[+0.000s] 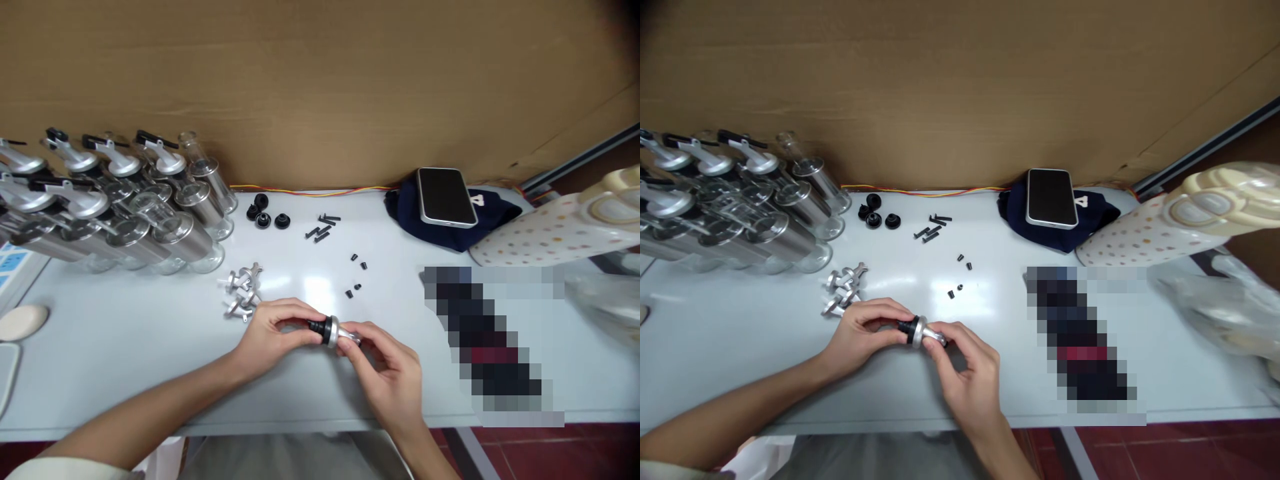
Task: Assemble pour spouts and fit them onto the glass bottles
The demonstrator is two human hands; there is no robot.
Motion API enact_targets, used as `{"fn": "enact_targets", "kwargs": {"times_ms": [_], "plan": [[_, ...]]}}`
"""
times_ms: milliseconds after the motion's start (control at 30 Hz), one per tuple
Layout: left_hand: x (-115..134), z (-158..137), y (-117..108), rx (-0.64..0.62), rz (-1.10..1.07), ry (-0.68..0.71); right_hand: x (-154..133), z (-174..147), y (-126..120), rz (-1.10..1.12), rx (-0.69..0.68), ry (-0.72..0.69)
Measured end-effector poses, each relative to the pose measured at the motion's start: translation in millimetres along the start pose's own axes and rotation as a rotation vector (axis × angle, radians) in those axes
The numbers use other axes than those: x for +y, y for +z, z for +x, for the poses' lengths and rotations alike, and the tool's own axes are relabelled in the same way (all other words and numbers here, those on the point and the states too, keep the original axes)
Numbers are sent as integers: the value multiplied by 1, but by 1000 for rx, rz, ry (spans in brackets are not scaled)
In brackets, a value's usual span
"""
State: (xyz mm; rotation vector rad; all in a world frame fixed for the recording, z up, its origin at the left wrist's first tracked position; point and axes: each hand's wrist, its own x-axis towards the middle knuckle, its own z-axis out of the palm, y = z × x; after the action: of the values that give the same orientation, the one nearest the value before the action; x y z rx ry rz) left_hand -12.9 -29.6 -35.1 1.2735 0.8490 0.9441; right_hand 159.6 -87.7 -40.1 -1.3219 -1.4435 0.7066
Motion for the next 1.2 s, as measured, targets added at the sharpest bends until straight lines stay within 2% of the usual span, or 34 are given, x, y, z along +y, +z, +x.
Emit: {"fn": "enact_targets", "kwargs": {"times_ms": [433,600,633,700,800,967,1033,1200], "plan": [[-1,-3,1,21,183,125,1,2,3,24,-34,25],[1,-4,6,131,232,38,-1,3,8,-158,156,-59],[1,-4,6,151,235,17,-2,2,9,-163,151,-68],[1,-4,8,168,240,-4,-3,1,10,-115,50,-69],[3,-4,8,127,252,20,-2,-1,11,-40,-71,-45],[5,-6,2,-91,174,133,1,-2,11,3,-61,71],[4,-5,0,-129,88,86,1,-1,9,71,-65,138],[3,-2,1,-101,-111,-191,-3,3,7,266,-98,230]]}}
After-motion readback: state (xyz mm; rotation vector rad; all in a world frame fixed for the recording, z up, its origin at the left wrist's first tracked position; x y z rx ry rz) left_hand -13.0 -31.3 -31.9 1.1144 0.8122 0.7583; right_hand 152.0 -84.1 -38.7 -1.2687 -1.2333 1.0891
